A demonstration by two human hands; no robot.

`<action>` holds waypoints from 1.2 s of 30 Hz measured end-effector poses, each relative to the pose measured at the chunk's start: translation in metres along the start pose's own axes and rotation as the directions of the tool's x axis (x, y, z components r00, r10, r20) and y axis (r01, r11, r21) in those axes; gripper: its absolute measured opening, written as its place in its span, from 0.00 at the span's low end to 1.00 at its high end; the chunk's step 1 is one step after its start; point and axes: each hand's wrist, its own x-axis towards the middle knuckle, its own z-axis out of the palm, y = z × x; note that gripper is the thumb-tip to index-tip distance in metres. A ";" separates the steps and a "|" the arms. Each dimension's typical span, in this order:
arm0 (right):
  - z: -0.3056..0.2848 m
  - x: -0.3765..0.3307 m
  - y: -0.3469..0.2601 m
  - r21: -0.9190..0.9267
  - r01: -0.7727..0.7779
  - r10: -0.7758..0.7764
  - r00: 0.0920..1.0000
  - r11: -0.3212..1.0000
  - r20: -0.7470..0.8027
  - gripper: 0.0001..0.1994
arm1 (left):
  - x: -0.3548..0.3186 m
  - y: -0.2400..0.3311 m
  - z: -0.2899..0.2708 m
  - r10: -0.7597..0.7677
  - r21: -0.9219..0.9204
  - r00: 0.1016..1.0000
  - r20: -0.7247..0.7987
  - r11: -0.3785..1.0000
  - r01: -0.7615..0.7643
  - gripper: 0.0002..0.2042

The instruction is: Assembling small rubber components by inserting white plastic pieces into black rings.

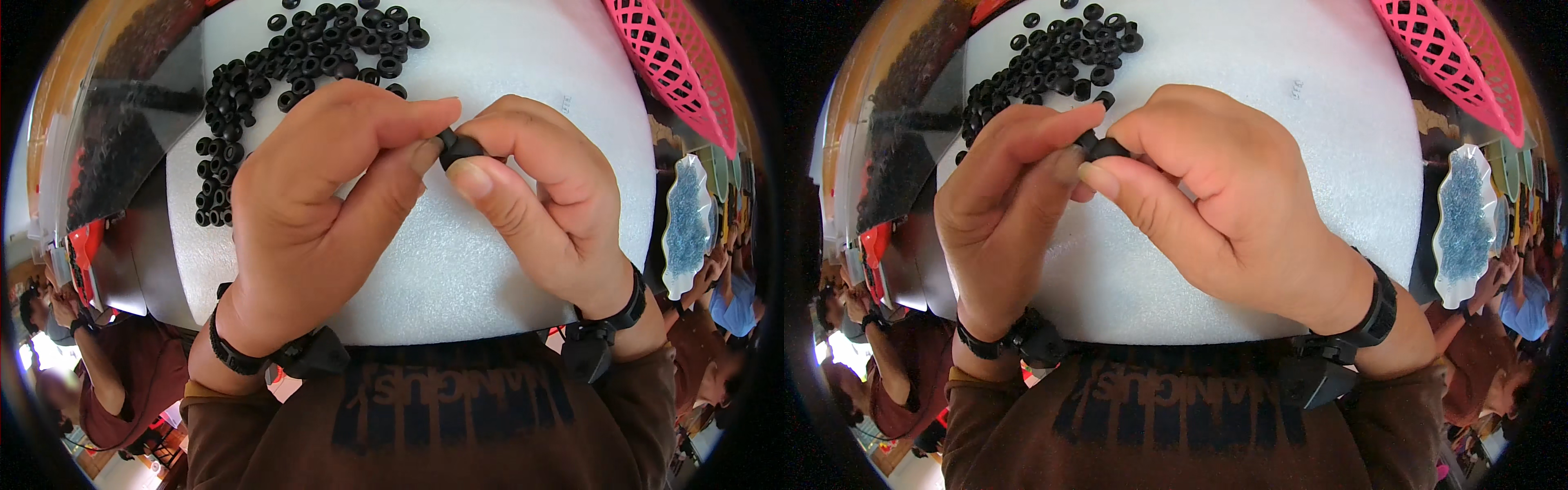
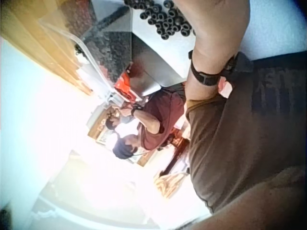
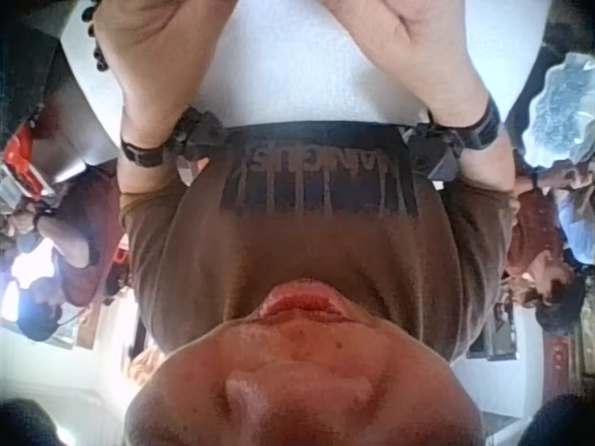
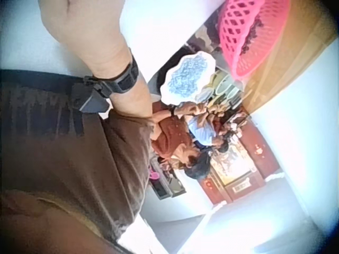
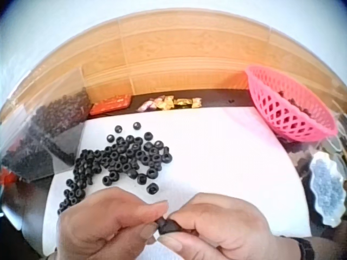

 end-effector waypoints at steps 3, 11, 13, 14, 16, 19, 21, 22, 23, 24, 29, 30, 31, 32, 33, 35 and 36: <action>0.001 0.001 -0.003 -0.039 -0.024 0.023 1.000 0.999 -0.022 0.08 | 0.001 -0.002 0.000 -0.041 -0.047 0.999 0.000 0.998 0.041 0.11; 0.001 0.001 -0.003 -0.162 0.086 -0.096 0.994 0.983 -0.059 0.08 | 0.000 0.002 0.000 -0.127 -0.130 0.989 -0.071 0.985 0.117 0.10; 0.001 0.000 -0.004 -0.169 0.088 -0.097 0.994 0.982 -0.048 0.08 | 0.001 0.002 -0.006 -0.030 0.037 1.000 -0.008 0.999 0.030 0.09; 0.001 0.000 -0.004 -0.176 0.089 -0.097 0.995 0.980 -0.037 0.07 | 0.001 0.003 -0.006 -0.030 0.037 1.000 -0.009 0.999 0.030 0.09; 0.003 -0.001 -0.004 -0.159 0.068 -0.074 0.997 0.985 -0.031 0.07 | 0.001 0.003 -0.005 0.013 0.093 1.000 -0.008 0.996 -0.013 0.08; 0.004 -0.002 -0.005 -0.109 0.016 -0.017 1.000 0.994 -0.006 0.07 | 0.003 0.000 -0.012 -0.002 0.081 0.998 0.064 0.997 -0.003 0.08; 0.005 -0.002 -0.004 -0.079 -0.020 0.021 1.000 0.997 0.013 0.07 | 0.001 0.000 -0.012 0.005 0.095 0.998 0.062 0.995 -0.011 0.08; 0.005 -0.002 -0.003 -0.032 -0.056 0.056 0.998 0.998 0.016 0.07 | 0.001 -0.001 -0.010 0.014 0.108 0.998 0.065 0.994 -0.021 0.08; 0.006 -0.003 -0.002 0.015 -0.092 0.091 0.996 0.996 0.021 0.07 | 0.001 -0.001 -0.009 0.015 0.106 0.998 0.064 0.994 -0.022 0.08; 0.006 -0.003 -0.002 0.015 -0.093 0.093 0.995 0.996 0.022 0.07 | -0.001 -0.001 -0.009 0.019 0.126 0.998 0.056 0.992 -0.026 0.08; 0.009 -0.003 -0.006 0.268 -0.186 0.201 0.979 0.945 -0.029 0.09 | -0.004 0.005 -0.002 0.080 0.194 0.997 0.018 0.978 -0.082 0.11; 0.011 -0.004 -0.009 0.268 -0.187 0.203 0.979 0.945 -0.031 0.09 | -0.005 0.006 0.000 0.047 0.178 0.999 -0.003 0.983 -0.046 0.13; 0.012 -0.006 -0.011 0.402 -0.258 0.292 0.956 0.878 -0.024 0.10 | -0.006 0.007 0.003 0.015 0.162 1.000 -0.024 0.987 -0.011 0.14; 0.013 -0.006 -0.013 0.528 -0.318 0.377 0.926 0.788 -0.004 0.11 | -0.007 0.009 0.004 0.015 0.163 1.000 -0.022 0.987 -0.011 0.14; 0.013 -0.007 -0.013 0.528 -0.318 0.378 0.926 0.787 -0.006 0.11 | -0.007 0.009 0.006 0.013 0.206 0.999 -0.029 0.978 -0.007 0.15; 0.012 -0.007 -0.012 0.705 -0.336 0.410 0.909 0.624 0.071 0.12 | -0.007 0.008 0.008 0.011 0.250 0.999 -0.034 0.968 -0.002 0.15; 0.012 -0.008 -0.012 0.706 -0.336 0.410 0.909 0.623 0.071 0.12 | -0.007 0.008 0.009 0.054 0.303 0.998 -0.038 0.952 -0.040 0.15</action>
